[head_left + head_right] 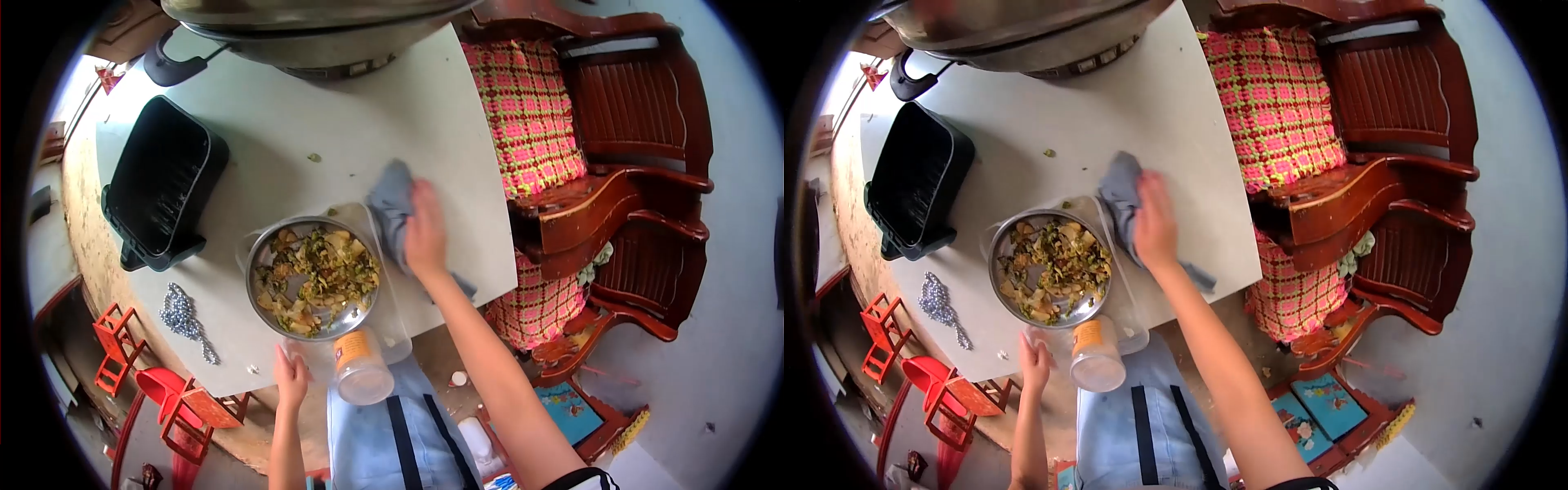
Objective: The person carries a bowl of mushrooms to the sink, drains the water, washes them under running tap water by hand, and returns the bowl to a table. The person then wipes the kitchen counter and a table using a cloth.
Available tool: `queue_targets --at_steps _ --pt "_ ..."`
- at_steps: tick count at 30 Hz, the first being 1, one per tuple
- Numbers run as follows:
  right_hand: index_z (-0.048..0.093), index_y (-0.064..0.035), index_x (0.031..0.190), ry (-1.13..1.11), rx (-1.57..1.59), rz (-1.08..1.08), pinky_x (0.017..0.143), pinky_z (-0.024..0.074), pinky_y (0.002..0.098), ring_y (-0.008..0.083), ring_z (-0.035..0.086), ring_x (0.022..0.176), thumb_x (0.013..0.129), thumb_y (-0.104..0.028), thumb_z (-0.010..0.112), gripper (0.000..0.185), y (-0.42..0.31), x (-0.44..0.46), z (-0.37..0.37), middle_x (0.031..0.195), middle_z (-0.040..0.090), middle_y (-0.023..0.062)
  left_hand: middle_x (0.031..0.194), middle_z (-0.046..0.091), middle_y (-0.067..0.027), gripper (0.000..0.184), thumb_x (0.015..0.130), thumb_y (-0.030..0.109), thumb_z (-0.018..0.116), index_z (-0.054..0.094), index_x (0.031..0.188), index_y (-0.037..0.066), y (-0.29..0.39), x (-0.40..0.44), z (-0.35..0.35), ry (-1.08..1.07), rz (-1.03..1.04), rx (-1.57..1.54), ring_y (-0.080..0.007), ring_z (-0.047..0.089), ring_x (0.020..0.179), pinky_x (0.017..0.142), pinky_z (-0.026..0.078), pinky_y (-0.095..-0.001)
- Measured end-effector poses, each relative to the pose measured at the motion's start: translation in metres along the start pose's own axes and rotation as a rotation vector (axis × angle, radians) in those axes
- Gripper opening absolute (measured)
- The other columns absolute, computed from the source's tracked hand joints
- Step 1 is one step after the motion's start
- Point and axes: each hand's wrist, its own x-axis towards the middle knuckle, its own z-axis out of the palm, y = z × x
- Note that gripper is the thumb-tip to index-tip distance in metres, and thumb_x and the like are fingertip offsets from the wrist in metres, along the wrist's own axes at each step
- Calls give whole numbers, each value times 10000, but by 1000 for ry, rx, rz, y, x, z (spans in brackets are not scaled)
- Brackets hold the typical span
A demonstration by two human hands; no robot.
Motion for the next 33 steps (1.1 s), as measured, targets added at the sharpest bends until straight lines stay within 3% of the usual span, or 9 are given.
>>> queue_targets --at_steps 3,7,9,11,15,16,18,28,33 --pt "407 26 1242 368 35 209 1019 281 354 295 372 1223 803 33 403 439 13 26 -14 1285 429 163 652 500 -63 551 837 21 444 173 1308 -72 -15 -1 3 -10 -53 -79 -123 495 462 424 419 -262" --pt "428 47 1217 565 -30 190 975 320 359 310 427 1155 839 -46 388 391 50 112 -17 1237 462 196 758 524 -86 557 823 7 447 175 1304 -69 5 0 -2 -59 -131 -124 -126 516 488 441 442 -266" --pt "420 24 1226 454 83 110 1005 281 375 342 373 1202 823 -48 398 410 67 163 -13 1281 416 209 809 537 -100 557 816 0 449 182 1300 -67 17 0 -6 -48 -135 -133 -128 528 498 447 449 -265" --pt "413 -33 1261 293 -72 -89 1014 271 390 376 327 1232 807 -50 415 453 89 210 -2 1305 387 222 925 541 -133 570 804 -11 446 171 1302 -54 24 2 -13 -195 -102 -107 -148 563 554 494 475 -266" --pt "517 -79 1157 101 -244 -275 1009 290 427 382 338 1221 757 -17 449 411 92 241 10 1295 438 110 1088 486 -159 618 783 -45 421 107 1314 1 18 3 -22 -330 -214 -125 -215 614 681 605 512 -299" --pt "517 -79 1157 98 -245 -277 1009 290 427 382 338 1221 757 -17 449 411 85 235 12 1295 438 110 1088 486 -159 618 783 -45 421 107 1314 1 23 5 -22 -330 -216 -128 -215 614 681 605 512 -299" --pt "528 -77 1139 -26 -171 -330 1002 303 446 369 357 1211 739 12 445 418 67 212 17 1269 462 103 1118 463 -144 654 774 -62 398 60 1321 57 39 9 -25 -414 -430 -398 -236 619 699 620 528 -319" --pt "539 -98 1124 -379 -124 -615 995 312 415 276 390 1198 762 -59 474 370 -16 94 39 1239 490 41 1101 457 -129 631 750 -66 376 119 1299 109 56 -19 -61 -457 -422 -414 -240 615 702 626 520 -336" --pt "536 -115 1144 -465 -130 -653 1005 303 405 239 382 1216 782 -123 463 369 -17 11 33 1275 464 11 1099 465 -119 800 739 -82 367 -53 1377 154 54 -37 -87 -325 -447 -451 -239 607 709 623 520 -332"
